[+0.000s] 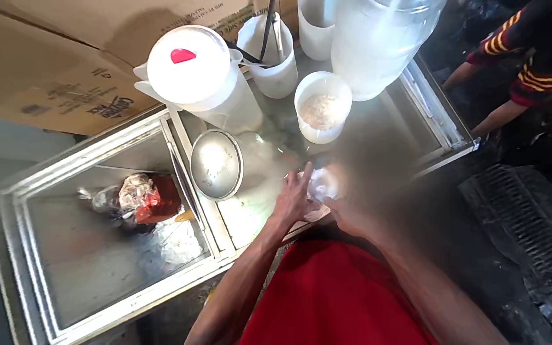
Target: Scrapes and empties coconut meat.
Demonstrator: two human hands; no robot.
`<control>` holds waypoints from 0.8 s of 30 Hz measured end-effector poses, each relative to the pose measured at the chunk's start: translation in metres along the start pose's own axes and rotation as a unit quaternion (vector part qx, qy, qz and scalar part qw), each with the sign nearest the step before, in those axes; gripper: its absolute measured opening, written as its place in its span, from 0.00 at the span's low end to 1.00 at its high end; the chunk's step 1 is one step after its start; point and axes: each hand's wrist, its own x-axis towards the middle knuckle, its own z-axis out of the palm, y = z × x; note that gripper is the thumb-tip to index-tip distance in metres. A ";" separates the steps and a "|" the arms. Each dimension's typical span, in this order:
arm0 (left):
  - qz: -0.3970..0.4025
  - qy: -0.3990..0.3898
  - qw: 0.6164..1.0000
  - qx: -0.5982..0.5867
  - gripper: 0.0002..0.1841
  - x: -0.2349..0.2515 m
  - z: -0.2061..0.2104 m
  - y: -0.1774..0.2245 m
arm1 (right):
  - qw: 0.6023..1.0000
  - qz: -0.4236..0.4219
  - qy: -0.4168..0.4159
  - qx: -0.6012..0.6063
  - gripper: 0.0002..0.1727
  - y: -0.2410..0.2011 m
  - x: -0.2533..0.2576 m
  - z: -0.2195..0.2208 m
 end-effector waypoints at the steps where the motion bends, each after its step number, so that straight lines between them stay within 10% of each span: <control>1: 0.000 -0.002 1.000 0.001 0.65 0.000 0.000 -0.001 | 1.000 0.014 -0.019 -0.020 0.22 0.000 -0.006 -0.009; 7: -0.002 0.034 0.999 -0.007 0.63 -0.004 0.007 0.003 | 0.990 0.045 0.090 0.103 0.31 -0.014 0.018 0.018; 12: -0.017 -0.010 1.000 -0.016 0.66 -0.003 0.003 0.000 | 0.996 0.062 -0.023 -0.061 0.21 -0.021 -0.018 -0.009; 24: 0.004 -0.035 0.999 -0.017 0.68 0.008 -0.002 -0.001 | 0.997 0.071 -0.008 0.011 0.21 -0.015 -0.015 -0.017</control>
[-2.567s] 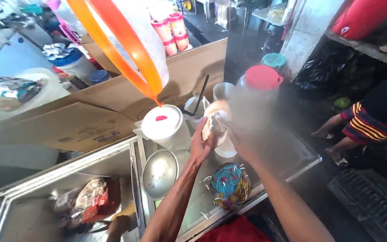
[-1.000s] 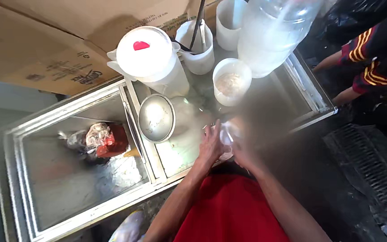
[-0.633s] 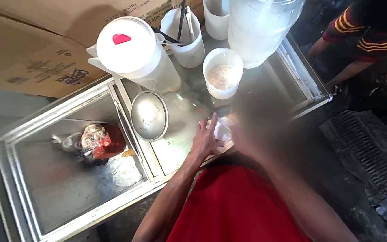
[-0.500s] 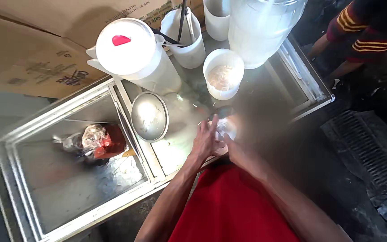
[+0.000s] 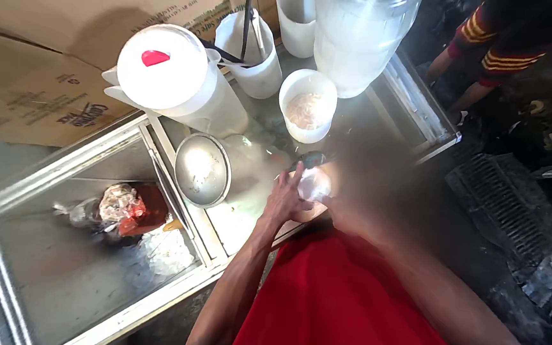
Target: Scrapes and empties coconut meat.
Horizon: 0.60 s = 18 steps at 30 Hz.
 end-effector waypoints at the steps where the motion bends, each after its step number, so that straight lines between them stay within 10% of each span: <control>1: -0.005 -0.001 1.000 -0.005 0.69 0.001 0.000 0.000 | 0.998 -0.006 0.027 0.054 0.24 0.003 0.008 0.001; 4: 0.013 0.028 0.999 -0.010 0.66 -0.002 0.007 -0.003 | 0.983 -0.032 0.064 0.170 0.30 -0.001 0.031 0.021; 11: 0.154 -0.050 0.987 0.023 0.64 0.028 -0.033 -0.018 | 1.000 -0.010 -0.009 -0.019 0.25 0.007 0.005 -0.006; 18: 0.031 0.209 0.977 -0.008 0.66 -0.032 0.006 0.001 | 0.992 -0.017 0.009 0.121 0.26 0.028 0.008 -0.004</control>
